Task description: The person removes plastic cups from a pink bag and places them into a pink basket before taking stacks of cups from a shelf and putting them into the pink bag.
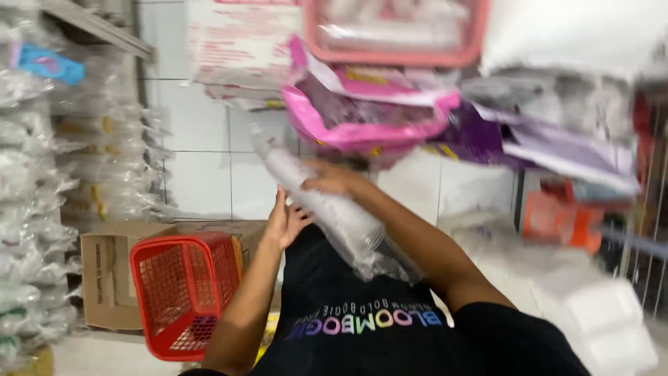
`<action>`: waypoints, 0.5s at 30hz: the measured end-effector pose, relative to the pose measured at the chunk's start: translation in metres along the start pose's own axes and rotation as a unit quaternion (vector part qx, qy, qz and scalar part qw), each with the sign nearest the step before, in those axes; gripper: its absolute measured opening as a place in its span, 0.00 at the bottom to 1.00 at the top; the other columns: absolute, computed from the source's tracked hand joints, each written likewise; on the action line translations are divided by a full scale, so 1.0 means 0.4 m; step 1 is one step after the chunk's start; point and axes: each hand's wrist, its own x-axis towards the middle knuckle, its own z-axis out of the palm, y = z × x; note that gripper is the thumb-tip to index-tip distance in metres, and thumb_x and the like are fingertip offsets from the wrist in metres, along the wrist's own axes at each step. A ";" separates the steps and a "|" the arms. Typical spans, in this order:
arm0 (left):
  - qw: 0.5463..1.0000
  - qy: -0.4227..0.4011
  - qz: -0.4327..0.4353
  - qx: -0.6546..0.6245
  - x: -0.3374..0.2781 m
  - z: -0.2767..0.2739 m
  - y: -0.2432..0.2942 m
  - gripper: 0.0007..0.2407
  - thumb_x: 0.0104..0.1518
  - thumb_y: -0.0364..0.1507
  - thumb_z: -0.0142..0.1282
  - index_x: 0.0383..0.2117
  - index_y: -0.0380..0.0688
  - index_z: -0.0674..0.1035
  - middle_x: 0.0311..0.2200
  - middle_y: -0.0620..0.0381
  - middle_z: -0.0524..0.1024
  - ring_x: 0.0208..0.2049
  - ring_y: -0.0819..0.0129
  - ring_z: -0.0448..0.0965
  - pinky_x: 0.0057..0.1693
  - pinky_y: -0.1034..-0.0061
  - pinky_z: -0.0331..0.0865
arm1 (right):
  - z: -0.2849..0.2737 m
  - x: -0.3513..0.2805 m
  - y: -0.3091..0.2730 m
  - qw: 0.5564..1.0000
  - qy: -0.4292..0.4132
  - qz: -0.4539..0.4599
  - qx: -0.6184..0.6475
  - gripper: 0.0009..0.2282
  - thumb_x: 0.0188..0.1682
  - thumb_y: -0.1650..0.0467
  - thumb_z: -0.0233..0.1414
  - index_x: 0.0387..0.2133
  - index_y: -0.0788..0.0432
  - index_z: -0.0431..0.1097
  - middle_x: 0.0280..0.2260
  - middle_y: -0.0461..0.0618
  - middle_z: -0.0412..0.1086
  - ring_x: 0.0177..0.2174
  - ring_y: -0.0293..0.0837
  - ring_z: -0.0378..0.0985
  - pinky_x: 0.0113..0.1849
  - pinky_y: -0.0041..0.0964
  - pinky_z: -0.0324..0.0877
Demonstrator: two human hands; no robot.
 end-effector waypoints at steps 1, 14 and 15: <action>0.996 -0.034 0.074 -0.037 0.024 0.006 0.028 0.30 0.58 0.53 0.43 0.64 0.54 0.60 0.60 0.48 0.66 0.60 0.48 0.67 0.63 0.49 0.62 | 0.018 0.044 -0.047 0.999 -0.001 -0.038 -0.037 0.39 0.43 0.58 0.60 0.66 0.62 0.55 0.61 0.65 0.62 0.58 0.58 0.67 0.57 0.47 0.62; 0.807 -0.126 0.537 -0.212 -0.133 -0.178 0.669 0.31 0.63 0.54 0.41 0.59 0.39 0.70 0.49 0.43 0.73 0.47 0.51 0.77 0.52 0.56 0.75 | 0.021 0.236 -0.433 0.948 -0.267 -0.044 0.166 0.41 0.53 0.52 0.50 0.74 0.59 0.43 0.69 0.64 0.54 0.60 0.53 0.55 0.56 0.47 0.53; 0.793 -0.128 0.550 -0.227 -0.150 -0.199 0.706 0.30 0.61 0.54 0.43 0.59 0.40 0.69 0.50 0.45 0.73 0.47 0.51 0.77 0.52 0.55 0.75 | 0.053 0.234 -0.438 0.928 -0.305 0.011 0.213 0.40 0.51 0.55 0.53 0.74 0.55 0.42 0.65 0.66 0.60 0.50 0.54 0.64 0.47 0.48 0.58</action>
